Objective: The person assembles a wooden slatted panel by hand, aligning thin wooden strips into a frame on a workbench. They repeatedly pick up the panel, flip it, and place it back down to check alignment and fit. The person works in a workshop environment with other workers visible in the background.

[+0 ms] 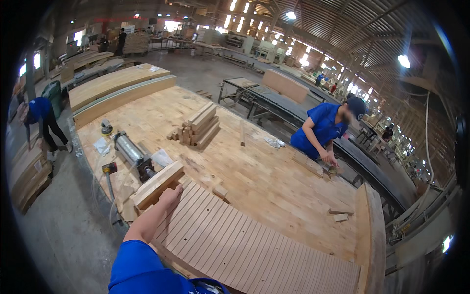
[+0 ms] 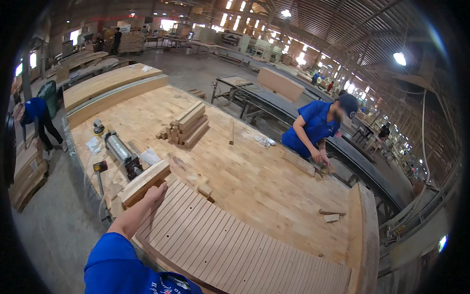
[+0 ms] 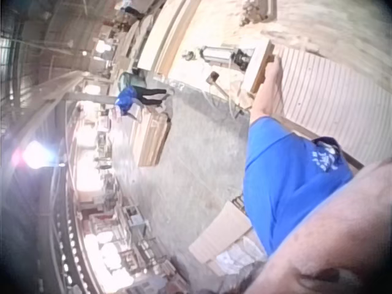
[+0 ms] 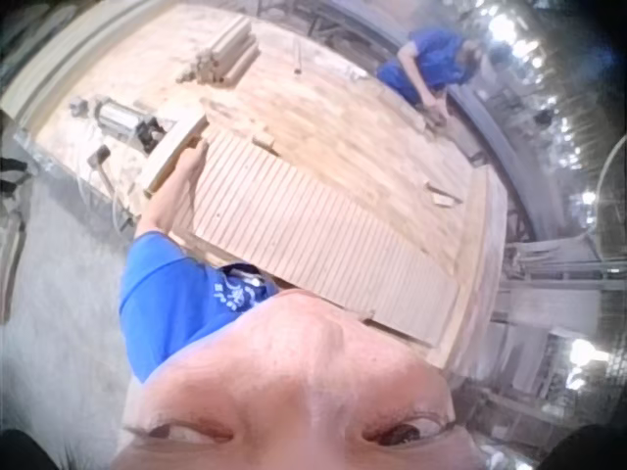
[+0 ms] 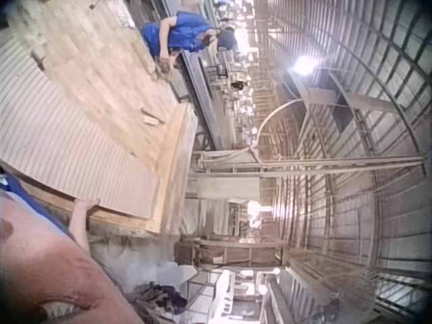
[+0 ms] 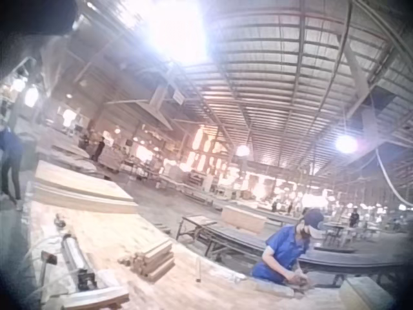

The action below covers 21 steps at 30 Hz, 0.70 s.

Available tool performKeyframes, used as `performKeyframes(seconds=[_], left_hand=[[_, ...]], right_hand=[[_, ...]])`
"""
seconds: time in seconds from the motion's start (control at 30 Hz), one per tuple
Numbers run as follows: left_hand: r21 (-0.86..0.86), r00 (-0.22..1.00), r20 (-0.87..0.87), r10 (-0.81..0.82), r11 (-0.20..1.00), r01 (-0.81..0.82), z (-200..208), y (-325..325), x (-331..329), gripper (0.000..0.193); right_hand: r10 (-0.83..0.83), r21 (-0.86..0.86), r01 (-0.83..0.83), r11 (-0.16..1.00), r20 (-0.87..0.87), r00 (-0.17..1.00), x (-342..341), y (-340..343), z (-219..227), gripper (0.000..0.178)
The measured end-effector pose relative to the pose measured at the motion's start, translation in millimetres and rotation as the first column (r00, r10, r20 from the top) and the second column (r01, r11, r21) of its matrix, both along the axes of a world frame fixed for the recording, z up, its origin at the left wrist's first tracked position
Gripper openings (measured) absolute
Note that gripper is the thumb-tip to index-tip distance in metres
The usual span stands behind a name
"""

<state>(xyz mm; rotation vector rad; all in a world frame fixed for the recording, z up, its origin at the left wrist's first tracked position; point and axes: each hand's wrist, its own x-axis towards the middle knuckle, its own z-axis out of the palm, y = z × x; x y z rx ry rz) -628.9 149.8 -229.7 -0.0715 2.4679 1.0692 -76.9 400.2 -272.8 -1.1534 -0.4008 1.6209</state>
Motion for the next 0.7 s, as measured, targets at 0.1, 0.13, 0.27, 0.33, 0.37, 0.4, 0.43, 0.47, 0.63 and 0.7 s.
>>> performKeyframes(seconds=[0.1,0.13,0.27,0.33,0.37,0.4,0.43,0.47,0.63,0.7], left_hand=[[0.052,0.989,-0.141,0.045,0.998,-0.038,24.1,-30.2,25.8,0.093],[0.095,0.975,-0.206,0.087,0.993,-0.069,31.3,-51.5,31.2,0.093],[0.357,0.848,-0.450,0.281,0.927,-0.118,56.1,-133.2,71.3,0.081],[0.575,0.888,-0.282,0.362,0.805,-0.145,75.9,-154.1,108.3,0.068],[0.693,0.861,-0.296,0.413,0.714,-0.104,83.3,-167.8,129.8,0.063],[0.793,0.834,-0.306,0.459,0.608,-0.043,93.7,-178.0,152.7,0.058],[0.810,0.851,-0.286,0.441,0.586,-0.031,110.8,-196.9,177.1,0.046],[0.812,0.837,-0.339,0.429,0.583,0.030,112.6,-214.6,191.8,0.045],[0.762,0.695,-0.582,0.422,0.581,0.285,127.3,-307.0,244.1,0.041],[0.802,0.785,-0.505,0.359,0.531,0.273,109.1,-348.0,245.5,0.047]], right_hand=[[0.032,0.016,-0.031,0.999,-0.035,0.999,4.2,-10.4,4.6,0.070],[0.062,0.022,-0.061,0.998,-0.058,0.996,0.6,-15.0,5.7,0.070],[0.192,0.086,-0.184,0.979,-0.101,0.976,-7.5,-40.2,14.2,0.070],[0.216,0.124,-0.203,0.971,-0.101,0.971,3.7,-52.9,21.0,0.070],[0.233,0.138,-0.218,0.966,-0.104,0.967,7.1,-61.0,23.3,0.070],[0.245,0.151,-0.228,0.962,-0.107,0.963,11.4,-68.8,25.8,0.070],[0.262,0.162,-0.241,0.957,-0.122,0.957,10.4,-76.2,27.5,0.070],[0.274,0.170,-0.251,0.953,-0.128,0.953,12.3,-84.2,29.7,0.070],[0.351,0.199,-0.309,0.930,-0.224,0.909,2.7,-129.4,42.9,0.071],[0.374,0.224,-0.325,0.919,-0.232,0.898,-3.0,-147.5,50.9,0.071]])
